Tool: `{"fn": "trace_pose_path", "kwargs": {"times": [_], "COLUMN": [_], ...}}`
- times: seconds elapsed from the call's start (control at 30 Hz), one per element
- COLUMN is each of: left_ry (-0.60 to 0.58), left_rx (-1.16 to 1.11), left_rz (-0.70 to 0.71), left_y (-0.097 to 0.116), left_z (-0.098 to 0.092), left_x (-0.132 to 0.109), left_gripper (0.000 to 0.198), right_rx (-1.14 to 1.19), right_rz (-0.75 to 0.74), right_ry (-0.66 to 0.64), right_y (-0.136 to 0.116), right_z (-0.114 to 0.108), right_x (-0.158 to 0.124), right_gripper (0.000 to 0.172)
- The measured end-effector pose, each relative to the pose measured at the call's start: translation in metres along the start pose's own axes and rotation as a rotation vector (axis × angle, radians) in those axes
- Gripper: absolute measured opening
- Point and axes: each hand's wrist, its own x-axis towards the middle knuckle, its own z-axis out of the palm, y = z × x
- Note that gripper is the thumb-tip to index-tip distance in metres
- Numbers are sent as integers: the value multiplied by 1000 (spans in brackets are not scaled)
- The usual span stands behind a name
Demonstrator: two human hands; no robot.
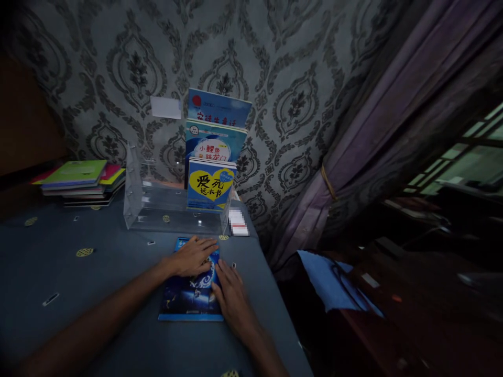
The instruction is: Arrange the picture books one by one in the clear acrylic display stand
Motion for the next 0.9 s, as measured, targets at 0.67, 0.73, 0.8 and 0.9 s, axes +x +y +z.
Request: {"fn": "trace_pose_path", "kwargs": {"times": [0.67, 0.73, 0.8, 0.9], "left_ry": [105, 103, 101, 98], "left_rx": [-25, -26, -25, -21], "left_rz": [-26, -30, -38, -56], "left_y": [10, 10, 11, 12], "left_z": [3, 3, 4, 5], "left_x": [-7, -7, -7, -7], "left_gripper": [35, 34, 34, 34], "right_rx": [-40, -39, -42, -58], "right_rz": [-75, -88, -92, -98], "right_ry": [79, 86, 97, 93], "right_y": [0, -1, -1, -1], "right_z": [3, 2, 1, 1], "right_x": [-21, -20, -20, -19], "right_gripper": [49, 49, 48, 48]}}
